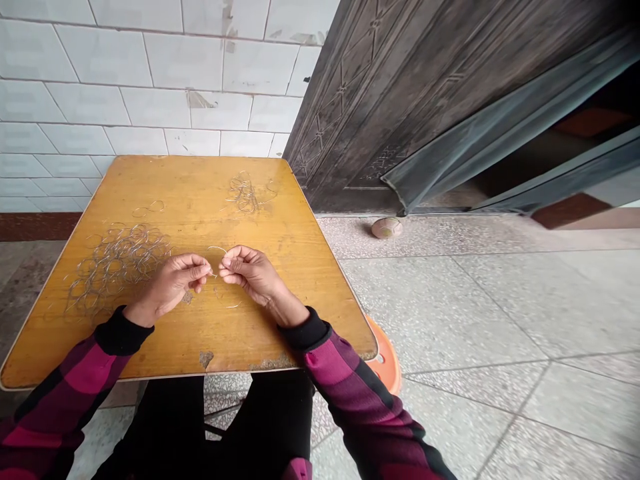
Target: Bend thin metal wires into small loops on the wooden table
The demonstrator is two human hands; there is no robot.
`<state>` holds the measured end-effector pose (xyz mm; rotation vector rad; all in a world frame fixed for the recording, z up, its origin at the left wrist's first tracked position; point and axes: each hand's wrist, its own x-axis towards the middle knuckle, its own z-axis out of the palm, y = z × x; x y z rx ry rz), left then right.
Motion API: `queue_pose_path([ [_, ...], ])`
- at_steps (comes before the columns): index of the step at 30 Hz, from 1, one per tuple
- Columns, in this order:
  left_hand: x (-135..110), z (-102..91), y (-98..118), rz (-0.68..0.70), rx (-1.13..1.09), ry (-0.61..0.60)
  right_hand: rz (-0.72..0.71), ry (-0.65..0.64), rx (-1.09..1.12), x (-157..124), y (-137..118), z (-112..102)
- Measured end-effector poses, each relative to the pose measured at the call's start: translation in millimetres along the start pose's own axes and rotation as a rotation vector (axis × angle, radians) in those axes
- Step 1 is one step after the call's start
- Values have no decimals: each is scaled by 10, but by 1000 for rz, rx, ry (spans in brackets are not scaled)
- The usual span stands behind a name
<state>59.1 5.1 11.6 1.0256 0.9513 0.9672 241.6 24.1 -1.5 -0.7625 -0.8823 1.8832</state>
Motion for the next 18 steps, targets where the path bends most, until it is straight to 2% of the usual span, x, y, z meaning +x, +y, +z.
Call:
queue_pose_path([
  [6, -19, 85, -7, -12, 6, -10, -32, -1, 16, -3, 9, -6],
  [14, 5, 17, -61, 84, 181, 4, -31, 21, -18, 21, 49, 1],
  [18, 9, 28, -68, 94, 178, 19, -33, 29, -58, 25, 71, 16],
])
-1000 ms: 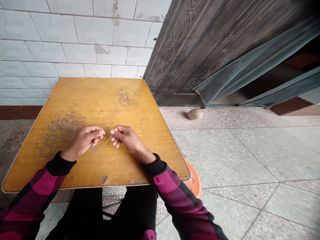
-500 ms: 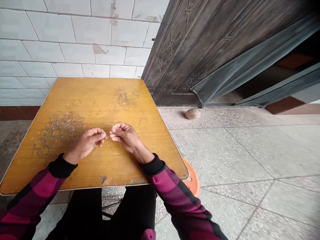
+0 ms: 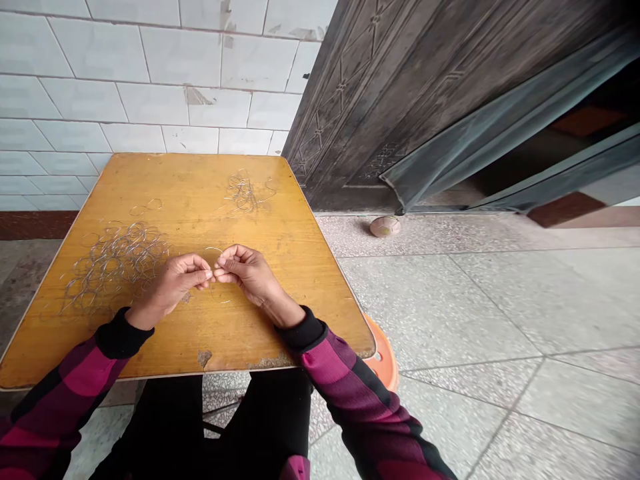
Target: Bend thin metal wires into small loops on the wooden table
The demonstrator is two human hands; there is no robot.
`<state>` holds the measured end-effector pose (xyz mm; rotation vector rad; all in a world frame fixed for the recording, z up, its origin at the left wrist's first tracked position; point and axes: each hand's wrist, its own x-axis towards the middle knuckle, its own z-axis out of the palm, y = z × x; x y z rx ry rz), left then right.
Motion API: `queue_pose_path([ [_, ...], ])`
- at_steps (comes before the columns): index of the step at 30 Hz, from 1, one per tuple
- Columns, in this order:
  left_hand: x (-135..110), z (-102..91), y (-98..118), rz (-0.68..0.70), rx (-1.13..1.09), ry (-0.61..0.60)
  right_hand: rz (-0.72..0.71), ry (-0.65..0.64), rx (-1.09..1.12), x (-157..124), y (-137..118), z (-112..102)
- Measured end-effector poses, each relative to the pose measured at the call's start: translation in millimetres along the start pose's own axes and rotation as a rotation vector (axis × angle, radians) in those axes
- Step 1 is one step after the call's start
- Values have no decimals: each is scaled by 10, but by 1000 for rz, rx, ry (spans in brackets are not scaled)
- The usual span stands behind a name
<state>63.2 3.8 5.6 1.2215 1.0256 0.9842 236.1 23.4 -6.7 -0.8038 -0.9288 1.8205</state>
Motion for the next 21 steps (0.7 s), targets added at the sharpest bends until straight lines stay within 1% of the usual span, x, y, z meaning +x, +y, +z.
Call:
queue_pose_path([
  [7, 10, 23, -21, -8, -216, 88, -106, -60, -275, -6, 43, -11],
  [12, 12, 62, -48, -24, -269, 122, -272, -18, -425, -18, 90, 13],
  [14, 8, 84, -39, -11, -280, 136, -308, -4, -425, -26, 114, 34],
  [18, -5, 112, -39, -1, -318, 149, -338, -13, -356, -23, 161, 52],
  [21, -14, 115, -65, -28, -347, 128, -398, -18, -397, -14, 170, 36],
])
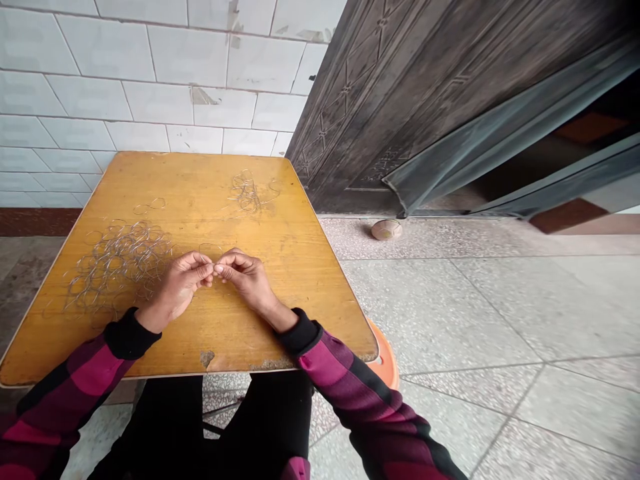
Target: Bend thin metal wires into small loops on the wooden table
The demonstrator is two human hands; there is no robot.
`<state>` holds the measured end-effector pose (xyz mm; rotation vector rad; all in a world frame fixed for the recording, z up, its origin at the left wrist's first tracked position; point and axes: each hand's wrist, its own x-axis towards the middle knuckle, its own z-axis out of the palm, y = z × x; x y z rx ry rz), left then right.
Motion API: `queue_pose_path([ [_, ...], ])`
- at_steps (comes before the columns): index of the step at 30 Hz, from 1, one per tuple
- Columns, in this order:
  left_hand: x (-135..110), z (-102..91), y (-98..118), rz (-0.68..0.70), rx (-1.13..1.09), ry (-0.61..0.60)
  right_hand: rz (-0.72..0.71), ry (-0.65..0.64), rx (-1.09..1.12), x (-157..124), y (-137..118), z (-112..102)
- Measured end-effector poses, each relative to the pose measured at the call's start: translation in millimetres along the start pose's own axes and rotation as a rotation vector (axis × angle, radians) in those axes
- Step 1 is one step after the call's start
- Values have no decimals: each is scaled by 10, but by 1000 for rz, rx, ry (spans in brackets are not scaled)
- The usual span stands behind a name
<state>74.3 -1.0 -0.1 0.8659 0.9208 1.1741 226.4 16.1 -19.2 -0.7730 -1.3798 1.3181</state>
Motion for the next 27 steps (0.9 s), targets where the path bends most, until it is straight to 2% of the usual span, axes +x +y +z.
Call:
queue_pose_path([
  [7, -5, -26, -23, -66, -25, -112, -50, -28, -193, -29, -54, -39],
  [10, -1, -38, -20, -75, 38, -155, -84, -50, -323, -50, -96, -45],
  [15, -19, -32, -1, -118, 139, -196, -88, -95, -409, -66, -150, -65],
  [20, -44, -22, 9, -234, 189, -240, -123, -117, -522, -49, -167, -158],
  [27, -18, -95, -35, -426, 193, -400, -101, -283, -546, -26, -287, -341],
])
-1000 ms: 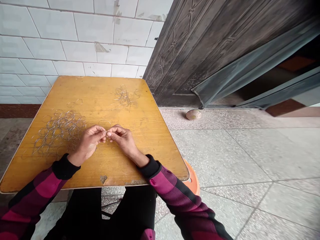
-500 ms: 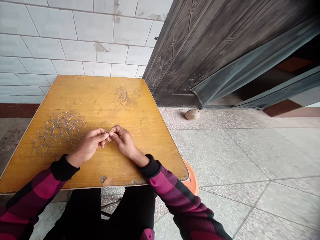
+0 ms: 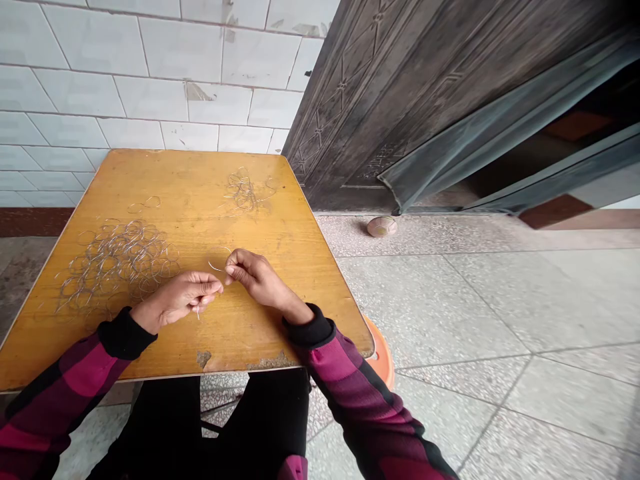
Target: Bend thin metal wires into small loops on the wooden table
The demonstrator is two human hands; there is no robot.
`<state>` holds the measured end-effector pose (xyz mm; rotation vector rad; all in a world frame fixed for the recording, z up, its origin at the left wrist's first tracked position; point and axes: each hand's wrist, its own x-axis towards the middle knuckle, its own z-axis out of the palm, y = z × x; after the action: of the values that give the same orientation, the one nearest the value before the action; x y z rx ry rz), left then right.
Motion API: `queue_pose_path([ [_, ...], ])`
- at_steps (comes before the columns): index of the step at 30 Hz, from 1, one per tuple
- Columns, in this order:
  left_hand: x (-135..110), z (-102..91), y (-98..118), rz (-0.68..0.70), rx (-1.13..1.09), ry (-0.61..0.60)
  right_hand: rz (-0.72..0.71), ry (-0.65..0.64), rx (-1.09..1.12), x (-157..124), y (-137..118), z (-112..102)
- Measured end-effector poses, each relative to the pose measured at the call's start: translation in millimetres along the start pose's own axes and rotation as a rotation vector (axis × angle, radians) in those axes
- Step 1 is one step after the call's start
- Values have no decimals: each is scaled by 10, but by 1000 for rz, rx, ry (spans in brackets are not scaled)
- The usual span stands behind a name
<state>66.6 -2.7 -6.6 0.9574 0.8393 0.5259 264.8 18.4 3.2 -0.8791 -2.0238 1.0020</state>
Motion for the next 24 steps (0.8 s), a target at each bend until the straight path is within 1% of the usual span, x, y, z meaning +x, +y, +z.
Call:
queue_pose_path([
  [3, 0, -4, -21, -20, 3, -15, 11, -11, 21, -12, -1, -61],
  [6, -14, 17, -18, -36, 21, -10, 52, 6, 111, -21, 21, -87],
  [9, -32, 44, 8, -56, 87, -27, 88, 6, 195, -27, 37, -104],
  [13, -50, 58, 35, -49, 163, -67, 109, 5, 254, -31, 38, -140],
  [19, -58, 37, -10, -92, 114, -58, 141, 35, 314, -27, 73, -187],
  [24, -64, 42, -40, -102, 50, -64, 174, 41, 329, -32, 98, -221],
])
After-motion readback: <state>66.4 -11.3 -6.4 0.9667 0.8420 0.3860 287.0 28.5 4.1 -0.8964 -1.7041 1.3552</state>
